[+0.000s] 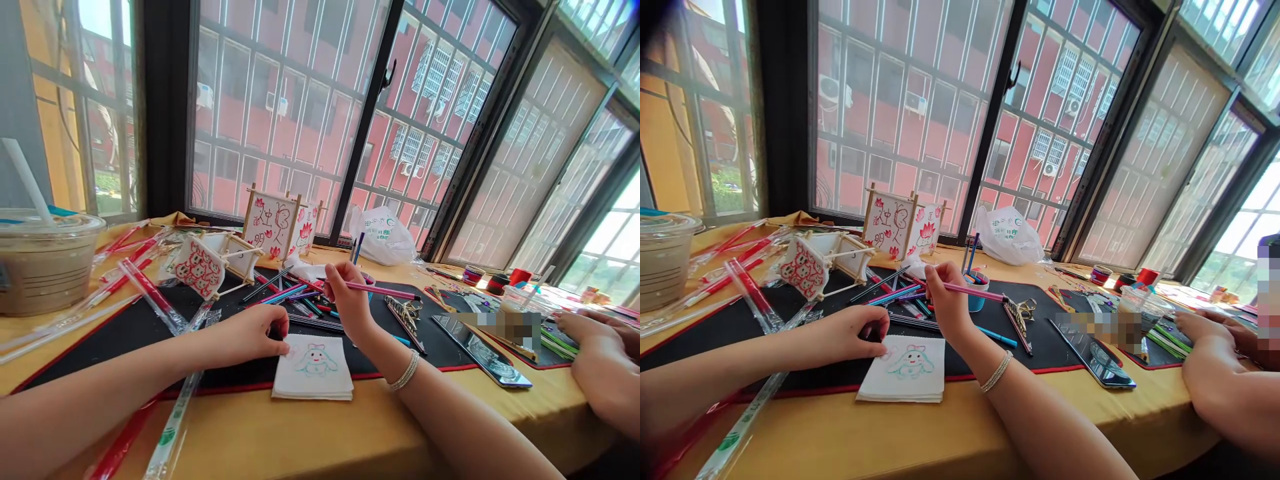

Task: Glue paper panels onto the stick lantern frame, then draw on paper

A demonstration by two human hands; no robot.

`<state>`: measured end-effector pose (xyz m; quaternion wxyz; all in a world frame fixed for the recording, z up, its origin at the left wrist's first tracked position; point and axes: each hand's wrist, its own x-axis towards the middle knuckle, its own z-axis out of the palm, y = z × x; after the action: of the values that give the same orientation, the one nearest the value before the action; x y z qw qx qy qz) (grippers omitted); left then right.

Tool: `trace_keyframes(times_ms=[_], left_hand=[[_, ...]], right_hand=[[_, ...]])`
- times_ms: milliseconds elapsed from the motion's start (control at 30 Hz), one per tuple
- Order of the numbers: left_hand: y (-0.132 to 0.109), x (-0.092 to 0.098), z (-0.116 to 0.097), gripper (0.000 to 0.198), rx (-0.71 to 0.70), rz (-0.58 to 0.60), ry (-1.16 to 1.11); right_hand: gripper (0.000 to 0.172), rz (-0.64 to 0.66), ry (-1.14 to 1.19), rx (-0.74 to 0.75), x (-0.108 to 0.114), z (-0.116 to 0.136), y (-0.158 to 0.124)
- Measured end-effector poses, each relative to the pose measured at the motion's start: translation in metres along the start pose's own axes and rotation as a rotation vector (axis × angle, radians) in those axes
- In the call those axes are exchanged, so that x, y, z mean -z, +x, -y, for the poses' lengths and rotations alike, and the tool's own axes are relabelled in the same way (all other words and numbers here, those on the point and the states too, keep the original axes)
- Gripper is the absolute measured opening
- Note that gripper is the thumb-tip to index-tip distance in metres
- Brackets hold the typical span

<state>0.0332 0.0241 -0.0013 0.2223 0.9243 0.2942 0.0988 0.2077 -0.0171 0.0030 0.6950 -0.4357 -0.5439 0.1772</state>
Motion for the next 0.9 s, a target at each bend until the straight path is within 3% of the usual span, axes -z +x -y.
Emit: trace_keyframes(times_ms=[233,367,567,700,767,900], left_hand=[[-0.003,-0.002,-0.004,0.036,-0.027,-0.01,-0.079],[-0.002,-0.002,-0.008,0.026,-0.074,0.002,-0.14],[0.01,-0.007,0.007,0.012,-0.145,-0.26,-0.133],[0.009,0.0,0.015,0.019,-0.199,-0.401,0.029],[0.001,0.012,0.012,0.02,-0.266,-0.348,0.144],[-0.024,0.039,-0.003,0.032,-0.354,0.113,0.262]], right_hand=[[0.035,0.061,0.005,0.027,0.0,0.001,0.0],[0.034,0.072,0.013,0.033,0.0,0.003,-0.001],[0.029,0.136,-0.013,0.076,-0.002,0.015,-0.007],[0.03,0.224,-0.039,0.07,-0.004,0.018,-0.011],[0.035,0.28,-0.026,0.003,-0.005,0.016,-0.013],[0.041,0.393,-0.014,-0.145,-0.009,0.007,-0.017]])
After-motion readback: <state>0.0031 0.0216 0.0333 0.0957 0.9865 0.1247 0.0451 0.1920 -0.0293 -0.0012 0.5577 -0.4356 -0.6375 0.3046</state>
